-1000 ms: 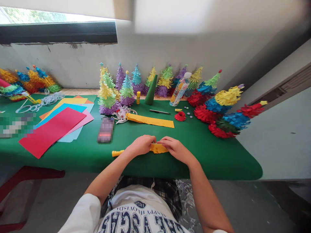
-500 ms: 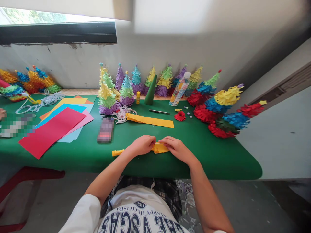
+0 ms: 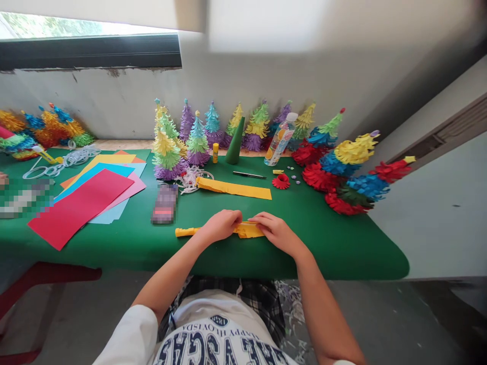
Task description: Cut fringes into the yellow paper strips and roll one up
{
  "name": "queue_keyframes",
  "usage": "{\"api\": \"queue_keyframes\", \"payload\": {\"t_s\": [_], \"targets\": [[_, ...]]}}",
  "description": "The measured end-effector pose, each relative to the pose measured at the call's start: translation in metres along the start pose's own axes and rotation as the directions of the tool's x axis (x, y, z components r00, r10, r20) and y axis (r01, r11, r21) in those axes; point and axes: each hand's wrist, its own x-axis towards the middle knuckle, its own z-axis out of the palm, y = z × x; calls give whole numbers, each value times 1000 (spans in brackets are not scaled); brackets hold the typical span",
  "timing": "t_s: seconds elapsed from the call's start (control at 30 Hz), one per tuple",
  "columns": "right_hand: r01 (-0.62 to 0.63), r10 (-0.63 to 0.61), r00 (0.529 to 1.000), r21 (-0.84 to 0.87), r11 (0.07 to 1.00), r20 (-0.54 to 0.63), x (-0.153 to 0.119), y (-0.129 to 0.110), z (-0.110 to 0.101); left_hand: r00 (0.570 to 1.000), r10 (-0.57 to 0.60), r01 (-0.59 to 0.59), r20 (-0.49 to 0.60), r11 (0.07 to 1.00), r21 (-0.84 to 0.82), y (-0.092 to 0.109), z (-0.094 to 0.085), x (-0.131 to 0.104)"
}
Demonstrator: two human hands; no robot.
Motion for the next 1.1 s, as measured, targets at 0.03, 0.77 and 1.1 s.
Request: {"api": "queue_keyframes", "payload": {"t_s": [0.03, 0.77, 1.1], "targets": [[-6, 6, 1000, -14, 1000, -7, 0, 1, 0, 1000, -8, 8, -4, 1000, 0, 0, 0, 0], [-22, 22, 1000, -47, 999, -13, -2, 7, -13, 998, -59, 61, -27, 996, 65, -6, 2, 5], [-151, 141, 984, -91, 984, -112, -20, 14, -18, 999, -31, 34, -24, 992, 123, -9, 7, 3]]}}
